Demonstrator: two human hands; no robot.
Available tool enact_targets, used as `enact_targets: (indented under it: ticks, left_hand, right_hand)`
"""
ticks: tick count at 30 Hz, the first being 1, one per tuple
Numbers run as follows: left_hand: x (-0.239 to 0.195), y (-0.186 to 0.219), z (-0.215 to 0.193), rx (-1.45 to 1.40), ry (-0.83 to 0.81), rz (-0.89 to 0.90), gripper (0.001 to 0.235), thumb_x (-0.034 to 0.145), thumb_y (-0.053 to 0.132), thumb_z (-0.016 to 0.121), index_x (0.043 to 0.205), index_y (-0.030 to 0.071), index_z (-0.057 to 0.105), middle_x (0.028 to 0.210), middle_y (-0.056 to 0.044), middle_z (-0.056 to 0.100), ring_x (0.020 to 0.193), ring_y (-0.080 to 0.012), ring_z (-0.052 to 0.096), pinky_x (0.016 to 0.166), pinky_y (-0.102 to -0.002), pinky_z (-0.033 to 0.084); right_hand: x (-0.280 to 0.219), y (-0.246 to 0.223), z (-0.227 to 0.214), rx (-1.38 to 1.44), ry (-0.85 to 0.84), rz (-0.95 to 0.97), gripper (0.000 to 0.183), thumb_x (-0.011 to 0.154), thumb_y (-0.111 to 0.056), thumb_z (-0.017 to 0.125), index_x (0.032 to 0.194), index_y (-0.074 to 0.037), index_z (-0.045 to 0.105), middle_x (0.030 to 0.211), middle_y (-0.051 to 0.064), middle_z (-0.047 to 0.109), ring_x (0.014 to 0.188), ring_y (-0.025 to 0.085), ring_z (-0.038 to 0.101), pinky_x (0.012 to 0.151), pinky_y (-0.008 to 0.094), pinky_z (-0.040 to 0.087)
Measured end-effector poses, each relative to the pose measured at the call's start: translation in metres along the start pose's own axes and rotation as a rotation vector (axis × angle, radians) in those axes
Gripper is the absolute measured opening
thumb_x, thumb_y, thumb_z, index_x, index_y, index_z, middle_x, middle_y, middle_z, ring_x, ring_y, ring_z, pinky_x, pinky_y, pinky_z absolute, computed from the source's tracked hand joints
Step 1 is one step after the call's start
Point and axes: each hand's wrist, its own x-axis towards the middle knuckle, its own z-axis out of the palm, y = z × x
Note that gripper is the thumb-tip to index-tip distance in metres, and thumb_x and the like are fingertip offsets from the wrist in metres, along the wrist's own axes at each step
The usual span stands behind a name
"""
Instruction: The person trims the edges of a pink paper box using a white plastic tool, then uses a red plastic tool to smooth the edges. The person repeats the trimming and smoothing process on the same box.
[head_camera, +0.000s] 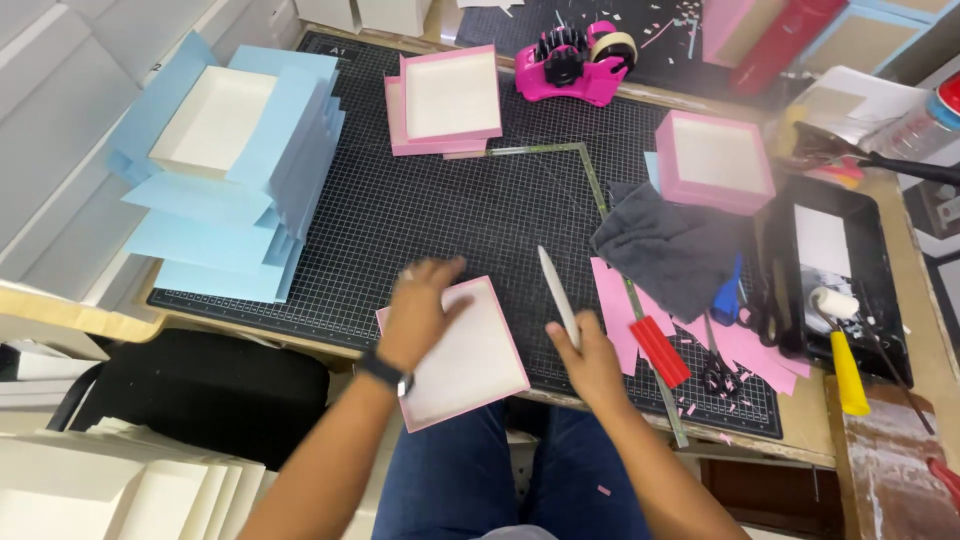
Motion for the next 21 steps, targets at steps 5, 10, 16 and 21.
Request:
enact_targets:
  ticks: [5, 10, 16, 21]
  left_hand:
    - [-0.136, 0.076, -0.016, -1.051, -0.672, -0.651, 0.045, 0.096, 0.052, 0.054, 0.109, 0.011, 0.065, 0.081, -0.007, 0.073, 0.058, -0.0157, 0.069, 0.053, -0.026, 0.055]
    - [-0.158, 0.061, 0.043, -1.566, -0.373, -1.252, 0.087, 0.077, 0.062, 0.057, 0.153, 0.022, 0.046, 0.14, -0.02, 0.063, 0.112, -0.0361, 0.068, 0.077, -0.053, 0.061]
    - [-0.127, 0.009, 0.055, -1.596, 0.421, -1.165, 0.034, 0.089, 0.013, 0.071, 0.122, 0.011, 0.062, 0.11, -0.013, 0.072, 0.082, -0.0266, 0.068, 0.062, -0.045, 0.063]
    - [-0.116, 0.005, 0.039, -1.396, 0.405, -1.076, 0.035, 0.087, 0.011, 0.072, 0.118, 0.011, 0.055, 0.106, -0.013, 0.07, 0.084, -0.0269, 0.071, 0.06, -0.044, 0.065]
  right_hand:
    - [0.014, -0.024, 0.022, 0.016, -0.088, -0.045, 0.044, 0.095, -0.055, 0.061, 0.091, -0.015, 0.044, 0.067, 0.003, 0.054, 0.065, 0.024, 0.058, 0.064, 0.041, 0.04]
    - [0.013, -0.044, 0.024, -0.082, -0.184, 0.015, 0.05, 0.096, -0.065, 0.047, 0.094, -0.016, 0.039, 0.075, 0.008, 0.06, 0.074, 0.032, 0.064, 0.066, 0.045, 0.039]
    - [0.009, 0.014, -0.016, -0.354, -0.088, -0.148, 0.037, 0.1, -0.058, 0.044, 0.114, -0.025, 0.053, 0.071, 0.002, 0.069, 0.065, 0.029, 0.07, 0.058, 0.044, 0.047]
    - [-0.039, 0.035, 0.014, -0.497, -0.286, -0.717, 0.021, 0.102, -0.041, 0.051, 0.11, -0.023, 0.057, 0.088, 0.003, 0.072, 0.071, 0.029, 0.071, 0.054, 0.049, 0.049]
